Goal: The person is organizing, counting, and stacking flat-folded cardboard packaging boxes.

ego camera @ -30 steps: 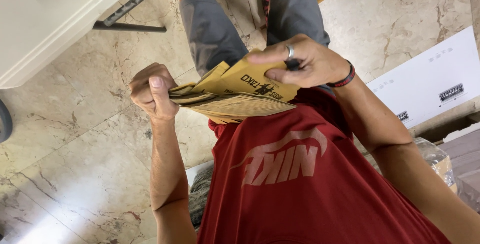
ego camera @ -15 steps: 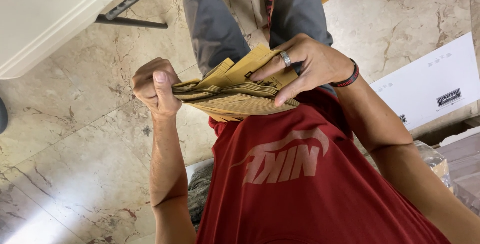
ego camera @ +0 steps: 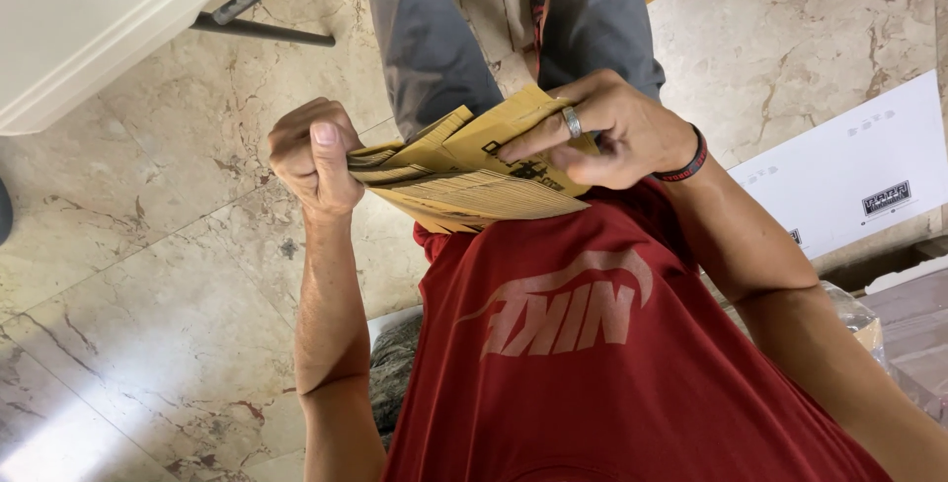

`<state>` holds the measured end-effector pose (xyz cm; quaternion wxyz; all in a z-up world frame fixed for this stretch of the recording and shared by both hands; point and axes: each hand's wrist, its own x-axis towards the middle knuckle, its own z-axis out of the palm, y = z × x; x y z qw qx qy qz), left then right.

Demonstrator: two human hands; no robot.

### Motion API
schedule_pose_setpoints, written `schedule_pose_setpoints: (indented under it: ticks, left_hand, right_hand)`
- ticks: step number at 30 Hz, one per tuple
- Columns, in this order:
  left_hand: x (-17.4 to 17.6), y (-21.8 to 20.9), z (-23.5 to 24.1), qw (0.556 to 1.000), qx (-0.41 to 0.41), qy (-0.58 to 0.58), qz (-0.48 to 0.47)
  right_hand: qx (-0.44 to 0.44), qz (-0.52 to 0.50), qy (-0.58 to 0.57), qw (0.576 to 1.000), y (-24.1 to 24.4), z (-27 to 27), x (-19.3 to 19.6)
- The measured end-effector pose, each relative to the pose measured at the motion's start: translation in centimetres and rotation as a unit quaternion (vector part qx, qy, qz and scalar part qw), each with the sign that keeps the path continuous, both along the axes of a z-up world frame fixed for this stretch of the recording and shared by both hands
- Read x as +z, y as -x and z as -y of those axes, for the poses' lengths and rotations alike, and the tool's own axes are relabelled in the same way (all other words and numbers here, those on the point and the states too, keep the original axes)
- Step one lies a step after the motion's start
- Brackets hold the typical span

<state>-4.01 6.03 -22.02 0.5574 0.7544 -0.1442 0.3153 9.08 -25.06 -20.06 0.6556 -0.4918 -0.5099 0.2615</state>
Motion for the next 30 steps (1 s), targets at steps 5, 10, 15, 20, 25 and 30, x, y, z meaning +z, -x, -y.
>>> schedule_pose_setpoints:
  ticks: [5,10,15,20,25,30]
  left_hand:
    - [-0.2,0.2,-0.3,1.000,-0.003,-0.001,0.003]
    - [0.0,0.2,-0.1,1.000,-0.001,-0.002,0.003]
    - [0.0,0.2,-0.1,1.000,-0.001,0.004,0.005]
    - [0.2,0.1,-0.1,1.000,-0.004,0.004,0.004]
    - [-0.5,-0.2,0.0,1.000,0.002,0.011,0.004]
    - [-0.2,-0.5,0.2,1.000,0.005,0.015,0.000]
  right_hand:
    - [0.003,0.012,0.001,1.000,-1.0,-1.7,4.4]
    - [0.010,-0.001,0.013,1.000,-1.2,-1.6,3.4]
    - [0.024,-0.021,0.029,0.999,-1.4,-1.2,2.3]
    - [0.007,-0.015,0.019,1.000,-1.4,-1.3,2.5]
    - [-0.024,0.008,-0.014,1.000,0.0,-1.6,2.0]
    - [-0.020,0.029,-0.026,0.999,-0.7,-2.3,3.9]
